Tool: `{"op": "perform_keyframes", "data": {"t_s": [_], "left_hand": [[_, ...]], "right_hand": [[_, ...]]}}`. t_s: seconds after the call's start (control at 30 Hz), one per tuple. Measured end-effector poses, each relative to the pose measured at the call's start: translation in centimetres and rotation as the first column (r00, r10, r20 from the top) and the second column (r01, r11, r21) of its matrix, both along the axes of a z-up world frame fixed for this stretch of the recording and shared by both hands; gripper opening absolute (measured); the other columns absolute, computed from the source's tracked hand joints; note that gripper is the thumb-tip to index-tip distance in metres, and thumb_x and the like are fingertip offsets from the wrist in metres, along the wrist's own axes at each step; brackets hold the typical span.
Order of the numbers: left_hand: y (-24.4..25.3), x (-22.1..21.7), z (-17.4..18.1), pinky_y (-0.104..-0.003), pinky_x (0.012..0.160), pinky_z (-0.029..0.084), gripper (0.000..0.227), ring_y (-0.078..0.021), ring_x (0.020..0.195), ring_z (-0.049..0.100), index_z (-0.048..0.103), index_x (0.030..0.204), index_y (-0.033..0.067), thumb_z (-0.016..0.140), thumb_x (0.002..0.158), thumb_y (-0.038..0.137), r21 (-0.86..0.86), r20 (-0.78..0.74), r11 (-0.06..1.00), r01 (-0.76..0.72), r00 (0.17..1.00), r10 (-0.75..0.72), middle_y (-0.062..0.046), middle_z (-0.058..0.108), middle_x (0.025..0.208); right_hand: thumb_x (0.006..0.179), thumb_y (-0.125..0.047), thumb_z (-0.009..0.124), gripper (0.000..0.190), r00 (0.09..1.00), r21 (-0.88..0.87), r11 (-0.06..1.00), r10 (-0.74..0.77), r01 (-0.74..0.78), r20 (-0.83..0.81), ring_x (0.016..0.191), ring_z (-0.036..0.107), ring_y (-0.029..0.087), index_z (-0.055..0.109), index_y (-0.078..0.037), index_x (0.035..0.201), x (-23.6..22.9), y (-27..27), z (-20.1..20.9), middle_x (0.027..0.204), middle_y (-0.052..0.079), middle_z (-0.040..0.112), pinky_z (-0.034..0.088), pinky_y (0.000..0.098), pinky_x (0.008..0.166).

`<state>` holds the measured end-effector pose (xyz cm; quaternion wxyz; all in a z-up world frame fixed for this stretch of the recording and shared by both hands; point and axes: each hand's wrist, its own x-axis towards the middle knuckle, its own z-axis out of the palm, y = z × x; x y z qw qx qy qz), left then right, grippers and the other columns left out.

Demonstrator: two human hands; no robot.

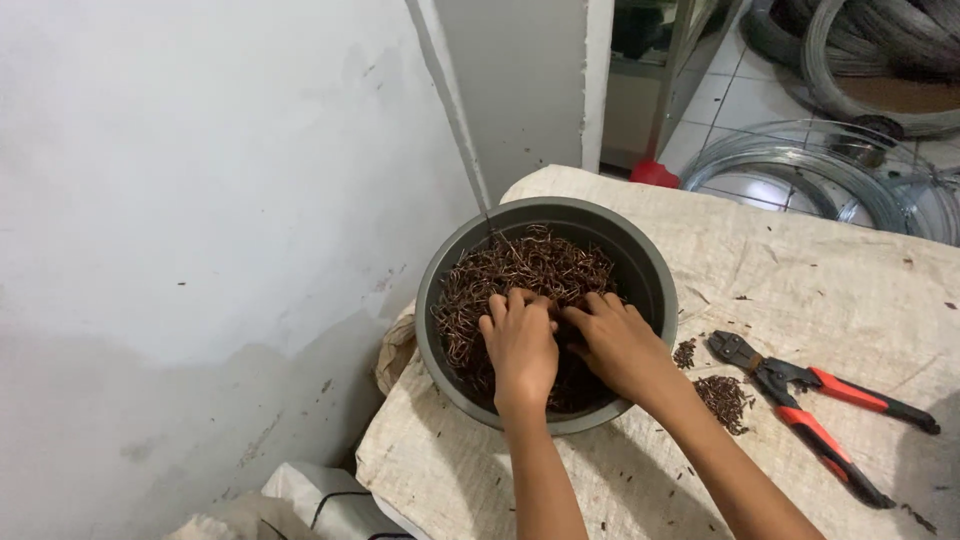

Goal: Trimming small brown stems using wire cutters and sorting them into containers

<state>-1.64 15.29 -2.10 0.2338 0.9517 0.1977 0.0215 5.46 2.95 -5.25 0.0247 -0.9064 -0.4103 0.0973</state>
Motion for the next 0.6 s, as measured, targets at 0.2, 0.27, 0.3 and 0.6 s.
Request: {"op": "perform_keyframes", "data": {"t_s": [0.2,0.27,0.3,0.6], "left_hand": [[1.0,1.2,-2.3,-0.045,0.086,0.037,0.014,-0.0252,0.092,0.062,0.075,0.100,0.0184,0.061,0.098,0.017,0.003,-0.028,1.000,-0.018,0.999,0.018,-0.003,0.068,0.083],[1.1,1.1,-1.6,-0.044,0.085,0.037,0.012,-0.0265,0.094,0.062,0.075,0.100,0.0164,0.064,0.096,0.018,-0.011,-0.019,1.000,-0.022,1.000,0.022,-0.004,0.070,0.086],[1.1,0.9,-1.4,-0.042,0.083,0.038,0.011,-0.0278,0.095,0.062,0.074,0.100,0.0143,0.066,0.094,0.019,-0.027,-0.016,0.999,-0.026,1.000,0.025,-0.005,0.071,0.088],[-0.2,-0.2,3.5,-0.043,0.092,0.038,0.011,-0.0303,0.115,0.047,0.072,0.102,0.0099,0.070,0.094,0.018,-0.073,0.200,0.996,-0.056,0.977,0.070,-0.005,0.056,0.112]], "right_hand": [[0.089,-0.013,0.073,0.048,0.997,0.091,0.996,-0.016,0.023,-0.076,0.111,0.065,0.030,0.063,-0.017,0.135,0.0,-0.1,0.9,0.123,0.013,0.066,0.055,0.0403,0.089],[0.088,-0.011,0.073,0.051,0.996,0.085,0.996,-0.014,0.022,-0.091,0.111,0.065,0.029,0.062,-0.016,0.137,0.3,-0.1,0.7,0.124,0.013,0.067,0.056,0.0399,0.090],[0.087,-0.009,0.074,0.053,0.994,0.079,0.997,-0.014,0.023,-0.113,0.112,0.066,0.029,0.061,-0.014,0.139,0.2,-0.2,0.5,0.125,0.013,0.067,0.056,0.0394,0.090],[0.099,-0.020,0.062,0.032,0.978,0.285,0.942,-0.134,0.176,-0.161,0.108,0.066,0.029,0.067,-0.013,0.129,0.3,-0.4,0.6,0.115,0.012,0.068,0.055,0.0411,0.088]]}}
